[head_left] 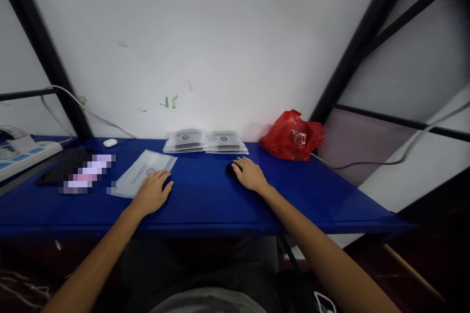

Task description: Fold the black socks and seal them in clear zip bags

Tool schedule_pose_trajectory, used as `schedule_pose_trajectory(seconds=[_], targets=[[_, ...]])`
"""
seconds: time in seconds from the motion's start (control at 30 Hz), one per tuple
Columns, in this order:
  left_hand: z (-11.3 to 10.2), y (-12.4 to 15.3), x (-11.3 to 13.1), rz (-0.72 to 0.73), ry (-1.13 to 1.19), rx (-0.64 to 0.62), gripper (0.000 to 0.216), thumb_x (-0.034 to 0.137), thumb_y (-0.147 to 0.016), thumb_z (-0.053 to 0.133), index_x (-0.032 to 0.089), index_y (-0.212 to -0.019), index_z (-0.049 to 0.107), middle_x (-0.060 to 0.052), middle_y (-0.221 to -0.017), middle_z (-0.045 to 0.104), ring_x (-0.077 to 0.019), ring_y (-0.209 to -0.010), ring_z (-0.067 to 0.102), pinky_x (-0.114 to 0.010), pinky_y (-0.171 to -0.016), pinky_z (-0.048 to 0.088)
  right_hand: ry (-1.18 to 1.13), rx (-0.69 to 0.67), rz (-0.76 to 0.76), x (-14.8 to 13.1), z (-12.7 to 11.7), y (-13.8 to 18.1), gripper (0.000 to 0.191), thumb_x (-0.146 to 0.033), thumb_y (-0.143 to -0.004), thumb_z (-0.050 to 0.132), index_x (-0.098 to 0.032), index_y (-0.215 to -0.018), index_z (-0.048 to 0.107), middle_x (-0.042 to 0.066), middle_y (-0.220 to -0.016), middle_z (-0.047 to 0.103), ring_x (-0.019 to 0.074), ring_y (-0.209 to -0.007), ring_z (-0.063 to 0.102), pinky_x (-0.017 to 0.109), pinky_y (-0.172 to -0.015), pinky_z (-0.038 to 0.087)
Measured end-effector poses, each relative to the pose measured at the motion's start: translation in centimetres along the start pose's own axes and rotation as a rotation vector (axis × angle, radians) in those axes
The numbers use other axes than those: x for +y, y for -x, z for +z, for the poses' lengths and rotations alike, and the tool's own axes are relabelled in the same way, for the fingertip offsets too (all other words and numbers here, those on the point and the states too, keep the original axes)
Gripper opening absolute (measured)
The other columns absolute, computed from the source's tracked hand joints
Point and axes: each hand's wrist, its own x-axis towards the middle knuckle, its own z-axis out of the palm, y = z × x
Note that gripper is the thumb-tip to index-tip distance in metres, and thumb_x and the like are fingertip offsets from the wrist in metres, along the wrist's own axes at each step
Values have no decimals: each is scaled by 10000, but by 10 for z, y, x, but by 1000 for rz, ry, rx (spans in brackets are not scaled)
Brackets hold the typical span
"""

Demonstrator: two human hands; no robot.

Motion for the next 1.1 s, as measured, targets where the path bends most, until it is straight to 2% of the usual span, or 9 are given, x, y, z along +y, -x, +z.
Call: schedule_pose_trajectory(seconds=[0.17,0.3,0.4,0.53,0.73,0.83,0.93,1.03,1.1], targets=[[-3,3,5,3,-5,-4,467,380,-899,333,140,-1270,483,-97,-1274,545,-273,-1224,439,-448,-1060,286,34,28,174,22,-3,0,416,-360,-927,318,-172,-1198,572,97,-1329,512,267,-1291,371,457,-1030,309],[-5,11,12,-7,8,9,466,373,-891,364,163,-1292,475,-90,-1268,559,-302,-1239,428,-453,-1015,349,34,23,205,26,-5,2,432,-372,-926,318,-158,-1219,553,107,-1346,493,266,-1302,354,456,-1036,299],[-9,20,17,117,106,-15,411,326,-883,391,187,-1246,523,-71,-1227,594,-254,-1172,504,-405,-1000,381,38,20,209,25,-5,4,430,-374,-924,324,-163,-1221,551,103,-1351,489,267,-1303,351,453,-1036,300],[-15,25,27,322,316,-148,393,268,-870,427,268,-1255,512,-4,-1178,631,-184,-1094,563,-335,-969,414,51,31,204,26,-4,5,431,-377,-923,325,-163,-1217,556,106,-1348,492,267,-1299,357,448,-1034,302],[-7,8,52,424,423,-263,338,165,-859,428,254,-1137,600,13,-1128,658,-141,-1056,583,-270,-944,418,47,41,206,26,-4,6,422,-369,-923,329,-166,-1217,553,101,-1342,499,256,-1300,357,440,-1034,304],[1,-1,58,457,383,-227,329,161,-861,435,252,-1136,591,2,-1154,637,-147,-1092,554,-281,-961,403,39,35,220,26,-3,6,416,-373,-920,335,-180,-1216,554,94,-1342,500,252,-1304,350,448,-1038,297],[4,-4,57,424,297,-139,305,237,-863,475,244,-1153,571,-28,-1187,597,-177,-1142,501,-321,-986,386,39,39,206,27,-3,6,412,-370,-918,335,-183,-1208,559,95,-1336,505,257,-1299,357,455,-1030,307],[-1,-6,53,353,235,-104,291,333,-863,496,224,-1114,593,-54,-1117,605,-197,-1071,526,-337,-935,421,38,45,193,27,-4,7,423,-370,-919,325,-168,-1203,563,106,-1334,506,263,-1297,360,454,-1025,311],[-5,-8,50,355,224,-115,247,320,-882,458,216,-1029,627,-52,-1047,619,-190,-997,549,-330,-894,437,37,44,194,27,-4,8,424,-371,-919,326,-164,-1204,563,108,-1333,507,263,-1296,361,450,-1023,314]])
